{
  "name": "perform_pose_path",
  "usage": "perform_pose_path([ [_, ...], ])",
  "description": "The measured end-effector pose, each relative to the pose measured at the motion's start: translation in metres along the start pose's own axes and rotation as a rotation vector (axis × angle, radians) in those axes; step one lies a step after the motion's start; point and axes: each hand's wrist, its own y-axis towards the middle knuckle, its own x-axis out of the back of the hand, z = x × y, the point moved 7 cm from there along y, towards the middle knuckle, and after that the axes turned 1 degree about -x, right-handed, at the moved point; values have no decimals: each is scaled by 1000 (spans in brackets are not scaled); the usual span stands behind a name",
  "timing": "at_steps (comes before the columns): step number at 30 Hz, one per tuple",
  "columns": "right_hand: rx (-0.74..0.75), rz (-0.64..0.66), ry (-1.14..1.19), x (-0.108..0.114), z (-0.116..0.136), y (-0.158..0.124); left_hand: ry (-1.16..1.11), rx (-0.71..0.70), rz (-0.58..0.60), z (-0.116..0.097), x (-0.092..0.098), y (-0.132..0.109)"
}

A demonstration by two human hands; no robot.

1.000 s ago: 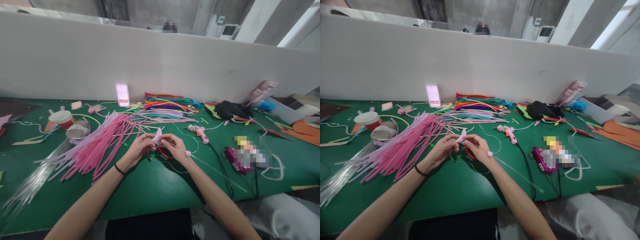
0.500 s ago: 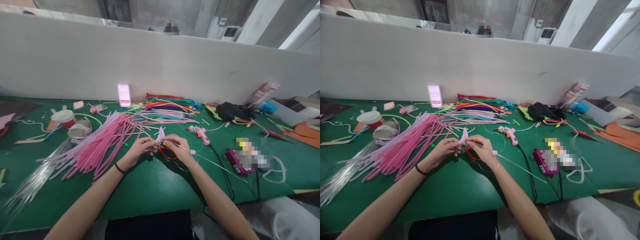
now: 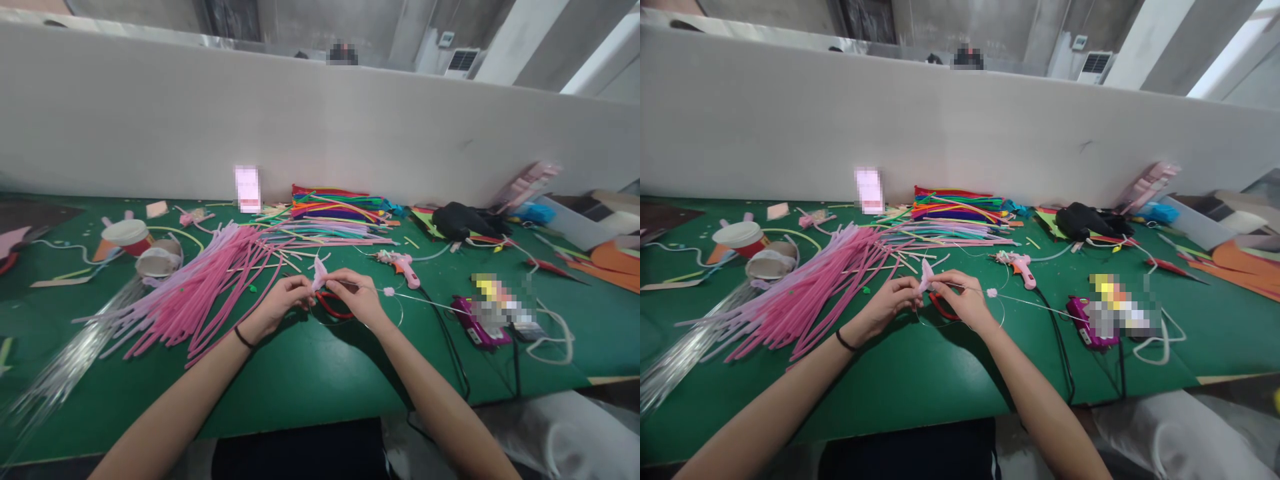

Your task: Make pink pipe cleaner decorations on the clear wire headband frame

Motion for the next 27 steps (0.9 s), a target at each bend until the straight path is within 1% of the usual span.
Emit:
perform_pose_path([
  [7,-42,-2,-21,-2,-1,-1,149,-141,-32,-6,2,1],
  [10,-70,-28,14,0,-4,0,148,-130,-53,-6,2,1],
  [13,-89,-44,44,2,-7,0,118,-113,-47,-6,1,1],
  [18,-90,-20,8,0,-8,-1,124,-110,-31,-7,0,1],
  [24,-100,-12,27,-3,-9,-2,120,-121,-38,-6,0,1],
  [27,-95,-11,36,-2,-10,-2,60,-45,-38,2,1,2],
])
